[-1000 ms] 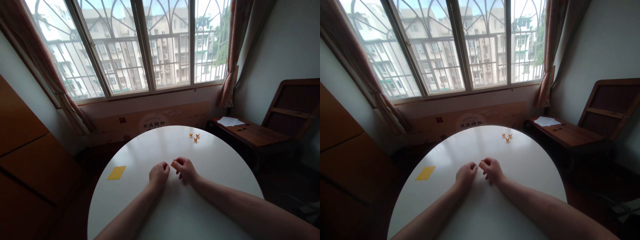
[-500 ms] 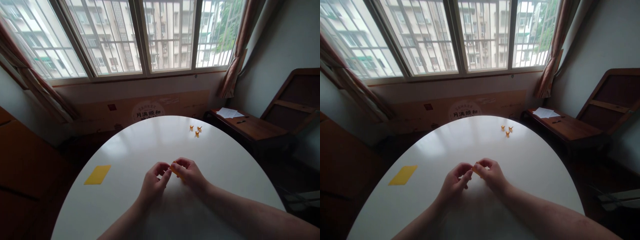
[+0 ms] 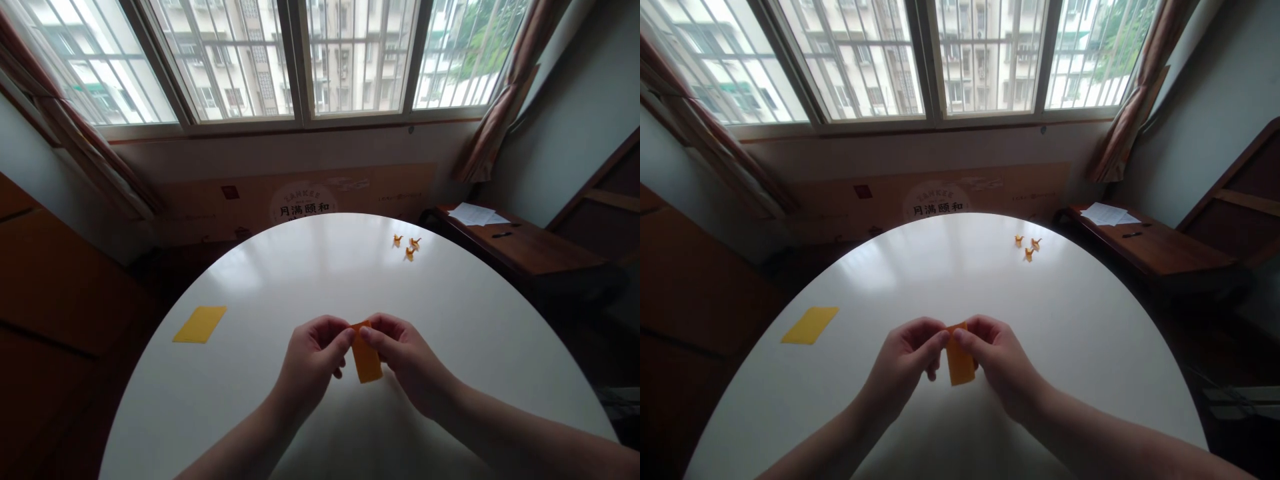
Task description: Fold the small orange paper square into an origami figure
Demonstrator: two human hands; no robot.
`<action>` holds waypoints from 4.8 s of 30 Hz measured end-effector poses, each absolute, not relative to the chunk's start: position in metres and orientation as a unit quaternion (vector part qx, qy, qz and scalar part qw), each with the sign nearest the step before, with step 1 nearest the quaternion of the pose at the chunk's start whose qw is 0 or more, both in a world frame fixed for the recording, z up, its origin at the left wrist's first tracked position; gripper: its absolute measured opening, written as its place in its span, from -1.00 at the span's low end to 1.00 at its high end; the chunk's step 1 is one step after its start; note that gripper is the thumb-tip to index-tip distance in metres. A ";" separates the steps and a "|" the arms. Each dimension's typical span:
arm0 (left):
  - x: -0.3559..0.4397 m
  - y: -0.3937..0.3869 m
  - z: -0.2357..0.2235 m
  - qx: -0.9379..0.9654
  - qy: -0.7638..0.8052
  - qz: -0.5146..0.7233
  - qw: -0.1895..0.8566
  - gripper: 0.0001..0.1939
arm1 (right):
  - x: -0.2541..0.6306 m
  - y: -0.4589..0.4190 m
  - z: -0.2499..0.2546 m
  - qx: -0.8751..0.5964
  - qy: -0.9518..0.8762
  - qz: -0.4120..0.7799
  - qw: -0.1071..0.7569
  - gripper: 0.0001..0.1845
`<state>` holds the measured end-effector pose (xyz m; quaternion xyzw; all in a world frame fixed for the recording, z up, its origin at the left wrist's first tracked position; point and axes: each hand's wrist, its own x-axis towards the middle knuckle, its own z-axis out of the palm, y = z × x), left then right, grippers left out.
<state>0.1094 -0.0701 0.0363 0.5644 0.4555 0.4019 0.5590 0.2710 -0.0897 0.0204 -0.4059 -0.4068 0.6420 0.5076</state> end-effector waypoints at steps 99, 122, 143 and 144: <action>0.100 -0.084 0.058 0.831 0.249 0.482 0.126 -0.84 | 0.292 -0.105 0.047 -0.357 -0.444 0.674 0.470 -0.78; 0.101 -0.083 0.058 0.825 0.258 0.489 0.114 -0.86 | 0.291 -0.105 0.044 -0.355 -0.412 0.686 0.483 -0.75; 0.102 -0.082 0.056 0.827 0.254 0.484 0.132 -0.84 | 0.291 -0.105 0.042 -0.341 -0.397 0.703 0.481 -0.80; 0.102 -0.082 0.056 0.827 0.254 0.484 0.132 -0.84 | 0.291 -0.105 0.042 -0.340 -0.398 0.703 0.481 -0.81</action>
